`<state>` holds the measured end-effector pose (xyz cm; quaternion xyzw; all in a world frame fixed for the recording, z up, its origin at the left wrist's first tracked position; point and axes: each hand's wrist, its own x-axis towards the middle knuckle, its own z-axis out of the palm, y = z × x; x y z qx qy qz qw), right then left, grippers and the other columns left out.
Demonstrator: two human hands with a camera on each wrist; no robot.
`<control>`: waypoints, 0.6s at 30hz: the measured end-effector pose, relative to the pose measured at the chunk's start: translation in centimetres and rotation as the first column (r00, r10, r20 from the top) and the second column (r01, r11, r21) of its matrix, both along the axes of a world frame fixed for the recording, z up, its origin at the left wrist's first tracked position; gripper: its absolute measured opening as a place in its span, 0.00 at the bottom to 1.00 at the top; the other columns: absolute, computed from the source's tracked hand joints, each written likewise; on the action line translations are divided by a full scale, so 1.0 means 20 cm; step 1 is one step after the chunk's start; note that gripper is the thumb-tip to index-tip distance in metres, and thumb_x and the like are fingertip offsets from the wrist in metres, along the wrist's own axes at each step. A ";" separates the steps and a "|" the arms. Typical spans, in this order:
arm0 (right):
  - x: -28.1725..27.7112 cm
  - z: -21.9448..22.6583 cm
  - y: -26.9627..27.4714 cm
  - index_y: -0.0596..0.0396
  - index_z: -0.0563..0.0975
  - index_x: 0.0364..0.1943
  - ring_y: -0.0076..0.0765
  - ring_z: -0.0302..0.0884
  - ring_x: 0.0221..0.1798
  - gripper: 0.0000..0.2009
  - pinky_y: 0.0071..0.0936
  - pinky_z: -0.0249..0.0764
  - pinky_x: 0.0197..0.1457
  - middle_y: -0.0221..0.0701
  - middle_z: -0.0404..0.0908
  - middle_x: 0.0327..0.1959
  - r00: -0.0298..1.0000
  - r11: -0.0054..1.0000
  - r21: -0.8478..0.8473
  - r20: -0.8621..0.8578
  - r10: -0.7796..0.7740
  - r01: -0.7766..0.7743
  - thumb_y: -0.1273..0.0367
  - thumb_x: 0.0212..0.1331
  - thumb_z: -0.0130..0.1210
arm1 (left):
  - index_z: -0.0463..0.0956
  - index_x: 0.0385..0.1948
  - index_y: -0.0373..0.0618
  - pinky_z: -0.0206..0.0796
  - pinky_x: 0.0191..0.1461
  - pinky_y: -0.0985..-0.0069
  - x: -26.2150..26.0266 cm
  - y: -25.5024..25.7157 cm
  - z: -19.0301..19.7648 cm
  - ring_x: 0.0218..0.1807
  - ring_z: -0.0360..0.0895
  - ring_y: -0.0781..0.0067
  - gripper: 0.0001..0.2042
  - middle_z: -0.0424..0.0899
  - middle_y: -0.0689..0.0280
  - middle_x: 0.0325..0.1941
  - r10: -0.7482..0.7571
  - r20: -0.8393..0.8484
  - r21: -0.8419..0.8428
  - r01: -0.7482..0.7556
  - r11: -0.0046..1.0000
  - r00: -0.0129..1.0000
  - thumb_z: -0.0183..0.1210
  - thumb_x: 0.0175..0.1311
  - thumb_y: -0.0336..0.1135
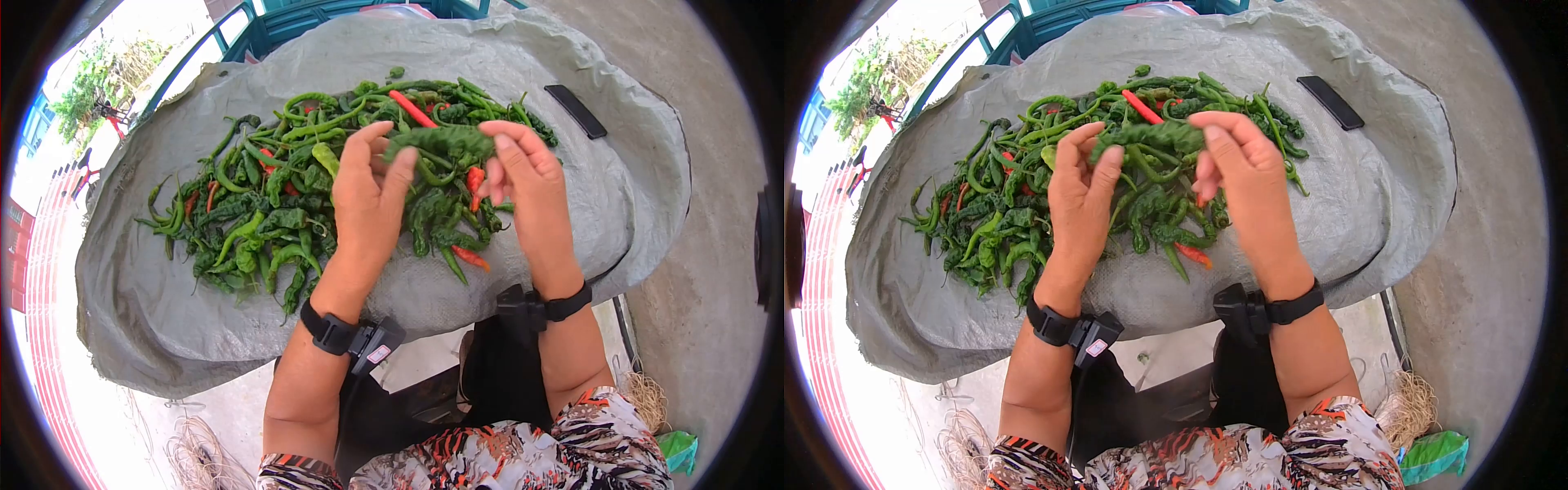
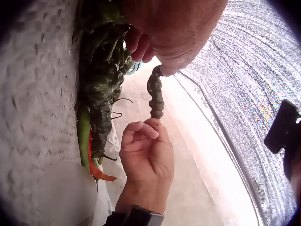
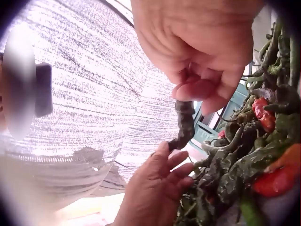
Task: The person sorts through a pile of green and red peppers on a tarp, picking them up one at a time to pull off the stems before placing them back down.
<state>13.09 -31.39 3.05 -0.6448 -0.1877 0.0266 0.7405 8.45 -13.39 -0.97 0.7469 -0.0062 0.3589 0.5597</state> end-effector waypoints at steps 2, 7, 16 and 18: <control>0.04 -0.03 -0.02 0.56 0.79 0.50 0.15 0.68 0.22 0.11 0.18 0.73 0.30 0.23 0.75 0.24 0.998 0.988 0.138 -0.035 -0.060 0.064 0.67 0.74 0.48 | 0.75 0.53 0.43 0.65 0.34 0.82 -0.01 -0.01 0.02 0.37 0.75 0.84 0.15 0.77 0.70 0.38 -0.028 -0.014 0.129 0.030 0.991 1.000 0.63 0.68 0.34; 0.13 -0.07 -0.11 0.57 0.73 0.54 0.17 0.71 0.25 0.12 0.23 0.79 0.36 0.26 0.79 0.31 0.977 0.915 0.345 -0.033 -0.212 0.210 0.66 0.74 0.49 | 0.81 0.42 0.47 0.68 0.50 0.63 -0.03 0.00 0.01 0.46 0.72 0.55 0.14 0.76 0.60 0.39 -0.132 -0.063 0.658 0.141 0.740 0.989 0.69 0.52 0.31; 0.06 0.01 -0.04 0.60 0.68 0.65 0.22 0.80 0.32 0.21 0.23 0.81 0.39 0.38 0.83 0.50 0.938 0.872 0.346 -0.097 -0.334 0.346 0.66 0.73 0.50 | 0.78 0.37 0.44 0.68 0.46 0.66 -0.02 -0.01 0.00 0.43 0.74 0.57 0.12 0.75 0.61 0.40 -0.200 -0.085 0.600 0.210 0.772 0.976 0.69 0.52 0.29; 0.08 -0.01 -0.06 0.59 0.73 0.61 0.21 0.80 0.32 0.17 0.21 0.79 0.39 0.37 0.82 0.52 0.987 0.979 0.128 -0.013 -0.158 0.158 0.66 0.72 0.52 | 0.77 0.38 0.43 0.68 0.42 0.70 -0.02 -0.01 0.00 0.40 0.74 0.63 0.12 0.75 0.62 0.39 -0.226 -0.076 0.530 0.232 0.816 0.971 0.68 0.53 0.26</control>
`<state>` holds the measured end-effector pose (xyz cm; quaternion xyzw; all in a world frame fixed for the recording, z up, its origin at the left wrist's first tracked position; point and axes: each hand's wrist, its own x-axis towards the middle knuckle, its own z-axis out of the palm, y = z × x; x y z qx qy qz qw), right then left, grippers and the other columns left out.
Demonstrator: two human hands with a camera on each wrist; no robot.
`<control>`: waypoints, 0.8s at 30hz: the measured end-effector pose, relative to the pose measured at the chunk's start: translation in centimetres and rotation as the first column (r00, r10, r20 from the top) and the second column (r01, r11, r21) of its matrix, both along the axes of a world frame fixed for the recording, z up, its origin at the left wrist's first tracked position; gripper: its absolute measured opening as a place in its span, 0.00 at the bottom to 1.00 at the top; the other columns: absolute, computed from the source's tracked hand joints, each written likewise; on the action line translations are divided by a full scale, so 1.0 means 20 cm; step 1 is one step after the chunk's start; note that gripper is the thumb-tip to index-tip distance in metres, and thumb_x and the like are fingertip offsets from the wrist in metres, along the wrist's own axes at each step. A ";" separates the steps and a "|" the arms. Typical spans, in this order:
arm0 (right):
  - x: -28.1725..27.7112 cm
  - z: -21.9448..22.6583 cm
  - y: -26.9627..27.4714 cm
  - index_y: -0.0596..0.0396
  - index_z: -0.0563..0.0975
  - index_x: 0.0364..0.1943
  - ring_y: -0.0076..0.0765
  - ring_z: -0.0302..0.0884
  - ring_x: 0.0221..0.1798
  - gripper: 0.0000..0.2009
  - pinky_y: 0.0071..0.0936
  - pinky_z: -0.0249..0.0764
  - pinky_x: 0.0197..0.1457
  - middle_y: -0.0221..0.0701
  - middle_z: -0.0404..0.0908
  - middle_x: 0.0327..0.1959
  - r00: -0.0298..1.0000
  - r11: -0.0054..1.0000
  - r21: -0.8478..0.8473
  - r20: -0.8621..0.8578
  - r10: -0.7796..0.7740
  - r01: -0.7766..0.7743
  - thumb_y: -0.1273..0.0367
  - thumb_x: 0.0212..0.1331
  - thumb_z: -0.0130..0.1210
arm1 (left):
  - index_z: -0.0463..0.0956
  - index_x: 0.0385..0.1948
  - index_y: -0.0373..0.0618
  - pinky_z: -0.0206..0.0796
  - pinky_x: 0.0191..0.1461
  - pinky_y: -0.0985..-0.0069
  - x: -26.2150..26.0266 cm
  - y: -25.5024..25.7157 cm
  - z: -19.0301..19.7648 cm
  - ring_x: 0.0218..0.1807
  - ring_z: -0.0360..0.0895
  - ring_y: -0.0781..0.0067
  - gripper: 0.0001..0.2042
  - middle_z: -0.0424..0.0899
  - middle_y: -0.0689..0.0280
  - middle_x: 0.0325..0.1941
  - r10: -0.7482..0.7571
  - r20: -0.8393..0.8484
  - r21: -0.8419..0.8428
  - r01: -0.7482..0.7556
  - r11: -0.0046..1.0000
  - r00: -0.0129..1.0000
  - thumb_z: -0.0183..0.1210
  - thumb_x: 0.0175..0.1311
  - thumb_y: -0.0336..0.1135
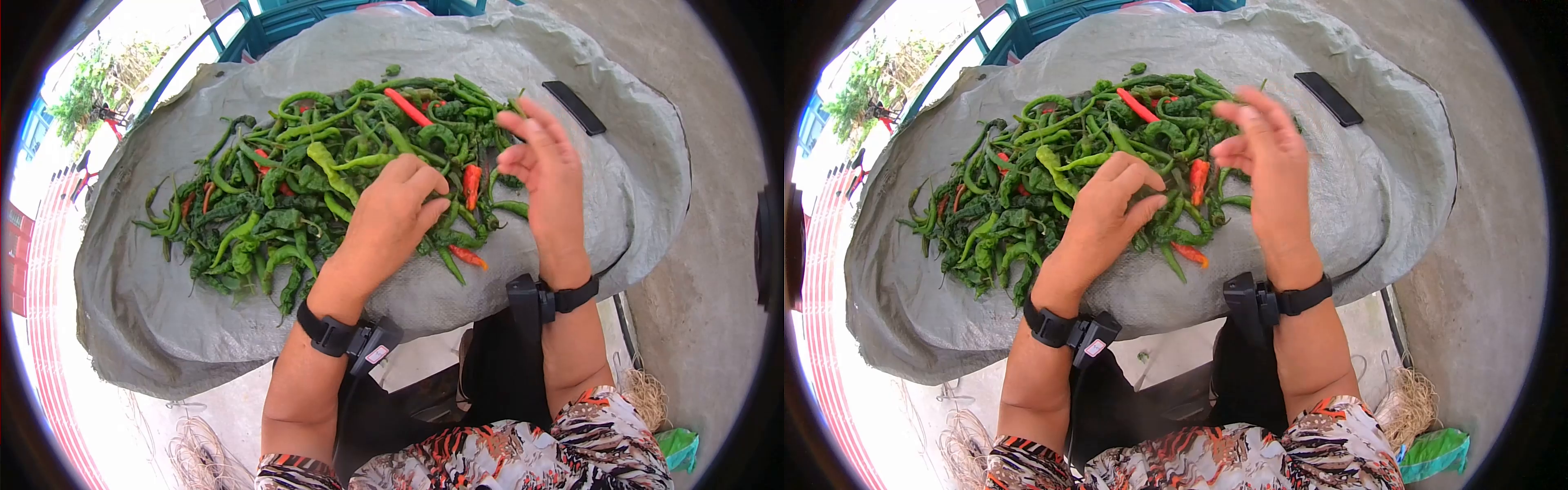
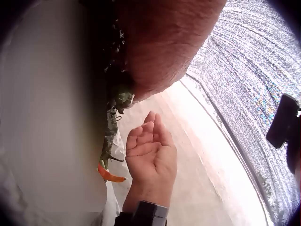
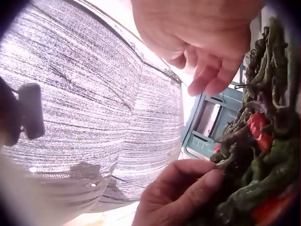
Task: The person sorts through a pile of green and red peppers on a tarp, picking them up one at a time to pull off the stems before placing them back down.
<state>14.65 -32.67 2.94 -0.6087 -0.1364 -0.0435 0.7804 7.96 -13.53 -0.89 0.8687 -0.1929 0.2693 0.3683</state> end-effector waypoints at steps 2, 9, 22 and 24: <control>-0.01 -0.01 0.00 0.58 0.77 0.56 0.20 0.79 0.33 0.15 0.19 0.78 0.39 0.36 0.81 0.53 0.990 0.972 -0.202 0.050 0.130 -0.117 0.66 0.71 0.53 | 0.77 0.38 0.43 0.67 0.39 0.74 0.00 -0.01 0.01 0.37 0.74 0.69 0.11 0.74 0.64 0.39 -0.008 -0.010 -0.081 0.007 0.997 1.000 0.67 0.54 0.24; -0.14 -0.03 0.14 0.60 0.78 0.53 0.25 0.78 0.32 0.12 0.22 0.75 0.39 0.36 0.79 0.51 0.889 0.891 -0.447 0.373 0.267 -0.080 0.70 0.70 0.53 | 0.75 0.38 0.42 0.65 0.32 0.85 -0.01 0.00 0.04 0.36 0.72 0.87 0.08 0.75 0.72 0.41 -0.103 -0.045 -0.574 0.059 0.817 0.994 0.64 0.62 0.22; -0.13 0.01 0.10 0.57 0.79 0.51 0.22 0.78 0.30 0.12 0.21 0.76 0.34 0.32 0.79 0.45 0.960 0.851 -0.520 0.192 0.202 -0.074 0.74 0.65 0.57 | 0.75 0.47 0.42 0.66 0.34 0.86 -0.05 0.00 0.10 0.37 0.73 0.88 0.10 0.79 0.72 0.39 -0.292 -0.266 -0.742 -0.002 0.671 0.919 0.63 0.67 0.28; -0.14 0.01 0.11 0.56 0.80 0.50 0.21 0.77 0.30 0.11 0.20 0.75 0.33 0.32 0.79 0.45 0.958 0.877 -0.478 0.228 0.171 -0.043 0.74 0.65 0.57 | 0.75 0.50 0.41 0.67 0.36 0.85 -0.05 0.00 0.10 0.36 0.73 0.87 0.12 0.79 0.72 0.39 -0.352 -0.268 -0.765 0.024 0.643 0.897 0.62 0.68 0.29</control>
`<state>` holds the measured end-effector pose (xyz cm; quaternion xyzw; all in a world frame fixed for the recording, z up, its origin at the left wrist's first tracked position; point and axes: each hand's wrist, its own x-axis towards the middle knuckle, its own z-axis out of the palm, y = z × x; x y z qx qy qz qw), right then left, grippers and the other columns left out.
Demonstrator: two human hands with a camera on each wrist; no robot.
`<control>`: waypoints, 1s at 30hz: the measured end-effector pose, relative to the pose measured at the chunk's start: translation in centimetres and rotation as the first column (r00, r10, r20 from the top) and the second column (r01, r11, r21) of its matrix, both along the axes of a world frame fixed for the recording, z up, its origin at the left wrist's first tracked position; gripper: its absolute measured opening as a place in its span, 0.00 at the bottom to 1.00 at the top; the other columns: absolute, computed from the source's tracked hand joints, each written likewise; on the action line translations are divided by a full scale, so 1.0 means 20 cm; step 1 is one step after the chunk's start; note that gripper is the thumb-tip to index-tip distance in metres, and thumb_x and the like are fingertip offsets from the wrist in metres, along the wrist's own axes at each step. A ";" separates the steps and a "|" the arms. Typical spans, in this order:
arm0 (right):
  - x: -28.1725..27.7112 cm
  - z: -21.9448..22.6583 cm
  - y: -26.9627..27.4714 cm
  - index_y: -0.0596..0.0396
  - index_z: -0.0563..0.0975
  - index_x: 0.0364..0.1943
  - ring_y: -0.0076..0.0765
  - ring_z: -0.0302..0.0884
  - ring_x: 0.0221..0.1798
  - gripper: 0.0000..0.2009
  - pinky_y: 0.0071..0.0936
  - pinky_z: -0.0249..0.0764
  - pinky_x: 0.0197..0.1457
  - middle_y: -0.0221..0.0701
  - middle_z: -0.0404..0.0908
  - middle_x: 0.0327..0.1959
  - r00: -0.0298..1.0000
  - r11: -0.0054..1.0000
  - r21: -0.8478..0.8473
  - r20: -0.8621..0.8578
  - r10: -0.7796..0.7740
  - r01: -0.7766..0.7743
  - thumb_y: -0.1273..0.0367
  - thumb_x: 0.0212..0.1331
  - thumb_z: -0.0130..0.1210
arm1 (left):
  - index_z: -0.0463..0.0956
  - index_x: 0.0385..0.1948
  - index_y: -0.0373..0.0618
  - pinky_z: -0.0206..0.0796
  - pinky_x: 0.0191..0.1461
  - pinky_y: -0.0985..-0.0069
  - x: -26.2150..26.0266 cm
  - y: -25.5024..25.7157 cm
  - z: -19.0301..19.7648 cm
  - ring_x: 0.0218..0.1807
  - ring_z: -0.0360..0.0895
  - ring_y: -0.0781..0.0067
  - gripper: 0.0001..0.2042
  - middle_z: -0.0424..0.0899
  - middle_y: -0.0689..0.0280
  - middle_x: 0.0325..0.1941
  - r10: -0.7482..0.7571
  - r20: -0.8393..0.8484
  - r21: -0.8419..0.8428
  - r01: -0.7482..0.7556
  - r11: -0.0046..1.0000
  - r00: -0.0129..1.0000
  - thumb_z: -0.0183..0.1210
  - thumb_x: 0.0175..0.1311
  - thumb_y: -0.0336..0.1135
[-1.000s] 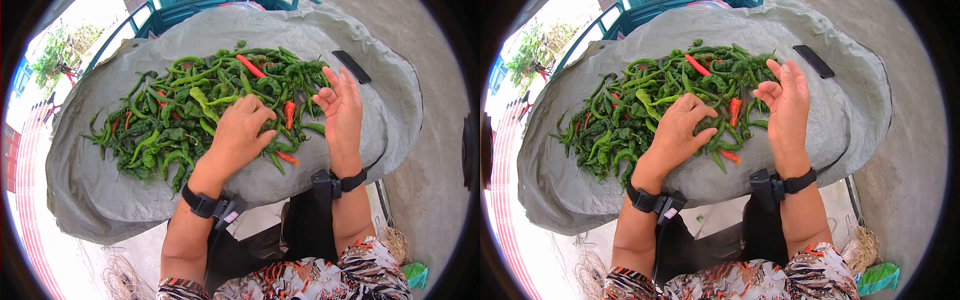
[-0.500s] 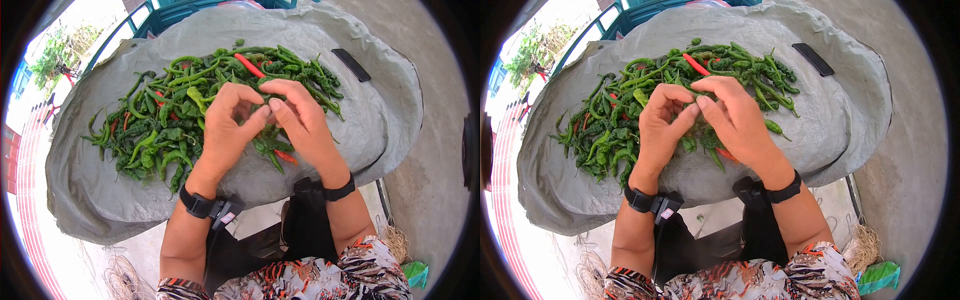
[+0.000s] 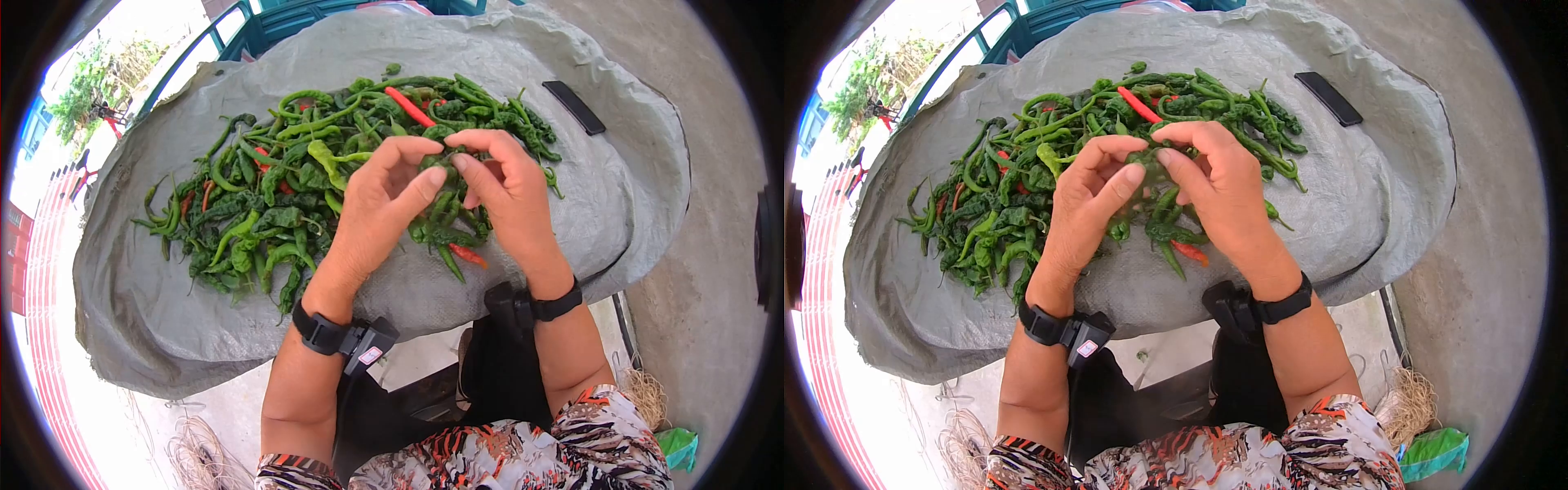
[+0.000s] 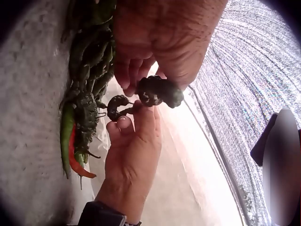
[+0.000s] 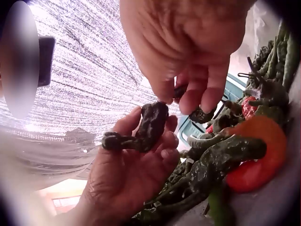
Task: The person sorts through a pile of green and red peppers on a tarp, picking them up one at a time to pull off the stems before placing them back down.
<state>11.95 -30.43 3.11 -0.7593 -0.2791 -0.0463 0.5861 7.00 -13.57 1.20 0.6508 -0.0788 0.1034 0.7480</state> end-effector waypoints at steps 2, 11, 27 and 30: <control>0.00 -0.01 0.00 0.55 0.80 0.49 0.21 0.78 0.30 0.10 0.20 0.75 0.32 0.31 0.80 0.44 1.000 1.000 0.023 0.020 -0.001 0.001 0.74 0.65 0.58 | 0.75 0.53 0.41 0.67 0.37 0.85 0.01 -0.01 -0.02 0.36 0.74 0.87 0.14 0.79 0.72 0.39 -0.068 0.029 -0.044 0.069 0.997 0.997 0.62 0.68 0.30; 0.05 -0.05 -0.02 0.51 0.82 0.46 0.31 0.83 0.33 0.10 0.27 0.76 0.37 0.32 0.85 0.40 0.974 0.968 -0.163 0.147 -0.170 0.193 0.73 0.60 0.61 | 0.79 0.49 0.45 0.68 0.53 0.75 0.06 0.01 -0.08 0.49 0.76 0.71 0.17 0.78 0.66 0.47 0.173 0.433 0.451 -0.379 0.808 0.885 0.63 0.57 0.20; 0.10 -0.11 -0.03 0.58 0.81 0.42 0.29 0.80 0.34 0.08 0.26 0.75 0.39 0.34 0.81 0.32 0.995 0.968 -0.252 0.103 0.014 0.012 0.73 0.59 0.60 | 0.74 0.52 0.42 0.67 0.58 0.78 0.09 0.03 -0.13 0.52 0.74 0.78 0.17 0.78 0.68 0.48 0.392 0.426 0.304 -0.537 0.787 0.816 0.60 0.60 0.19; 0.07 -0.07 -0.01 0.57 0.80 0.46 0.23 0.78 0.33 0.10 0.23 0.74 0.36 0.31 0.81 0.31 0.998 0.988 -0.156 -0.064 -0.025 0.015 0.72 0.61 0.60 | 0.75 0.53 0.42 0.68 0.55 0.79 0.08 0.02 -0.12 0.50 0.76 0.78 0.18 0.79 0.67 0.48 0.327 0.422 0.349 -0.484 0.803 0.846 0.61 0.60 0.20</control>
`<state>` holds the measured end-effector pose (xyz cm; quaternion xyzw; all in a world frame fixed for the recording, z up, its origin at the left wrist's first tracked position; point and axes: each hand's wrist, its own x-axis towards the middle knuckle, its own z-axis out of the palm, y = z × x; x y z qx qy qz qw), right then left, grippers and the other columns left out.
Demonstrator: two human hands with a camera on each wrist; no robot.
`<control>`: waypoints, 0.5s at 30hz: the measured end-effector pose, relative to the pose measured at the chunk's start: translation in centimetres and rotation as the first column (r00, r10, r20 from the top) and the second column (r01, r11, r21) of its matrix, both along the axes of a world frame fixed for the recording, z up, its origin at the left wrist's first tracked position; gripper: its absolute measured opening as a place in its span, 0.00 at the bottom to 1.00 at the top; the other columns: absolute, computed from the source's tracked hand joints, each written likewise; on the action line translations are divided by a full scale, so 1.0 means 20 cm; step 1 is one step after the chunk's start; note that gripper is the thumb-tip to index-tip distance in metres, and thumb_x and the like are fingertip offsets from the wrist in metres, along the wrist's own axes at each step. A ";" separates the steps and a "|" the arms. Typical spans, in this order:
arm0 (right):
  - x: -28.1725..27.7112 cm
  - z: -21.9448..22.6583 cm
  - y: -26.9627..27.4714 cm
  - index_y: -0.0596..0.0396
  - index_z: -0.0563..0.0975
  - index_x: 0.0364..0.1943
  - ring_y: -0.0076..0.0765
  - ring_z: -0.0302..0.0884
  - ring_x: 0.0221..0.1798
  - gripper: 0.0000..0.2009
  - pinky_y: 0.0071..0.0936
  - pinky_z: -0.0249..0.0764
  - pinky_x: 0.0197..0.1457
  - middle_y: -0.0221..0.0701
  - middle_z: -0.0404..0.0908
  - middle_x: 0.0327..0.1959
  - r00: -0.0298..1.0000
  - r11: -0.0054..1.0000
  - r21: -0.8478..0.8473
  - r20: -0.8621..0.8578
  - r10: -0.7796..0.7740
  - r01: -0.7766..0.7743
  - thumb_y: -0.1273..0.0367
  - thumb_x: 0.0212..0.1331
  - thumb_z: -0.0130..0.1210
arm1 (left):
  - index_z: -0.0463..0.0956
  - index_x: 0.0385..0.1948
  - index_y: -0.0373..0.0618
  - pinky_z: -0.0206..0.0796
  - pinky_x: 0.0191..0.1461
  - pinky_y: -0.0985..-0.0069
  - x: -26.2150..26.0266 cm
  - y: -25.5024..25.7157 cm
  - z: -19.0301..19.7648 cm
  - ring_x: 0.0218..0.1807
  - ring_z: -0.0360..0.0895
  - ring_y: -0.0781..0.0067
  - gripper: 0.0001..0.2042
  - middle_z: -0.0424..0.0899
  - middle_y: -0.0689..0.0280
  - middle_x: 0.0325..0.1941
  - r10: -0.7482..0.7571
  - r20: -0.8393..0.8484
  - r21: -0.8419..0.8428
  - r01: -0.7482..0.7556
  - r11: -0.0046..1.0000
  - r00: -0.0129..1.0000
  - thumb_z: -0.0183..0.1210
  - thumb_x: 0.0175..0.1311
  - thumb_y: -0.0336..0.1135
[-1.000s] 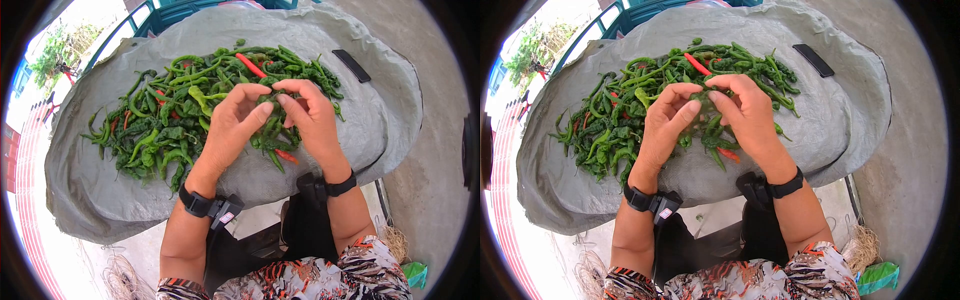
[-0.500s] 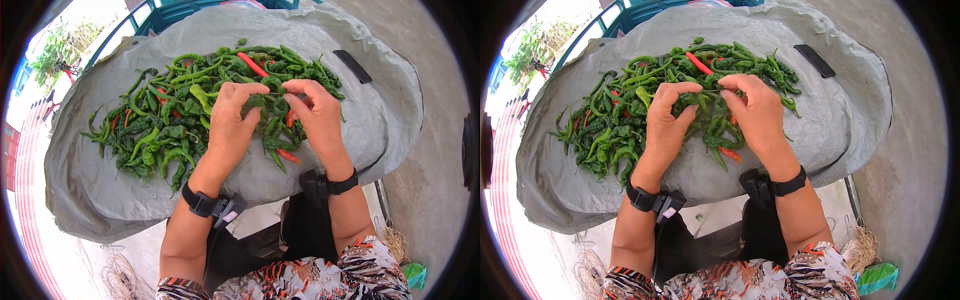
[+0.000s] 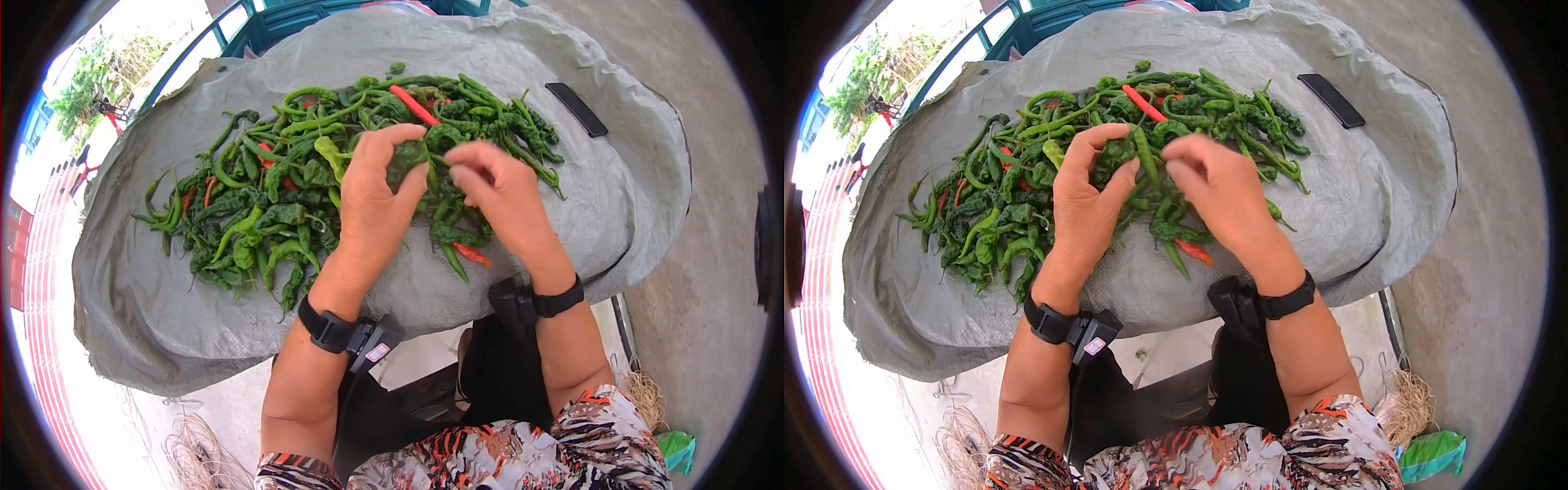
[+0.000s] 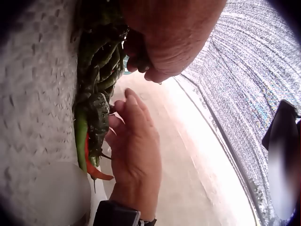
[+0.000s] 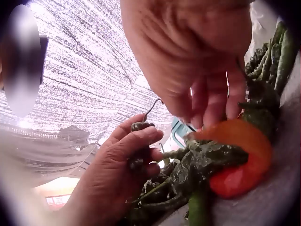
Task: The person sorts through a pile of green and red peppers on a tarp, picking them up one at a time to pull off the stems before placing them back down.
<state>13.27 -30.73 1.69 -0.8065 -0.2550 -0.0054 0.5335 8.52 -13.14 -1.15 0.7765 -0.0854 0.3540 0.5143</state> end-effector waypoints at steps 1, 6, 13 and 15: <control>-0.02 0.03 0.01 0.57 0.80 0.47 0.21 0.78 0.32 0.11 0.22 0.74 0.35 0.30 0.80 0.31 0.994 0.997 0.066 -0.106 -0.032 0.039 0.72 0.62 0.60 | 0.75 0.54 0.43 0.69 0.54 0.79 0.00 0.00 0.00 0.48 0.76 0.78 0.19 0.79 0.67 0.48 0.003 -0.001 0.038 -0.002 0.999 1.000 0.61 0.60 0.20; -0.03 0.05 -0.01 0.58 0.78 0.49 0.17 0.75 0.29 0.11 0.17 0.73 0.33 0.27 0.80 0.31 0.978 0.970 0.174 -0.092 0.188 -0.170 0.68 0.67 0.58 | 0.76 0.54 0.44 0.70 0.53 0.78 -0.02 -0.03 0.03 0.47 0.79 0.75 0.21 0.83 0.65 0.47 -0.024 -0.059 -0.025 0.022 0.999 0.998 0.63 0.58 0.20; -0.07 0.04 0.04 0.57 0.77 0.44 0.17 0.72 0.25 0.11 0.17 0.69 0.29 0.26 0.79 0.30 0.962 0.911 0.399 -0.187 0.196 -0.108 0.63 0.72 0.55 | 0.74 0.57 0.47 0.72 0.51 0.75 -0.04 -0.03 0.05 0.51 0.82 0.71 0.26 0.85 0.61 0.49 -0.060 -0.043 0.061 0.062 0.996 0.997 0.66 0.53 0.20; -0.06 0.05 0.03 0.57 0.77 0.45 0.18 0.72 0.25 0.12 0.17 0.69 0.29 0.26 0.79 0.29 0.955 0.892 0.447 -0.227 0.192 -0.074 0.62 0.73 0.52 | 0.74 0.57 0.47 0.73 0.49 0.75 -0.04 -0.04 0.04 0.50 0.82 0.71 0.27 0.85 0.61 0.49 -0.092 -0.042 0.091 0.096 0.991 0.995 0.67 0.52 0.20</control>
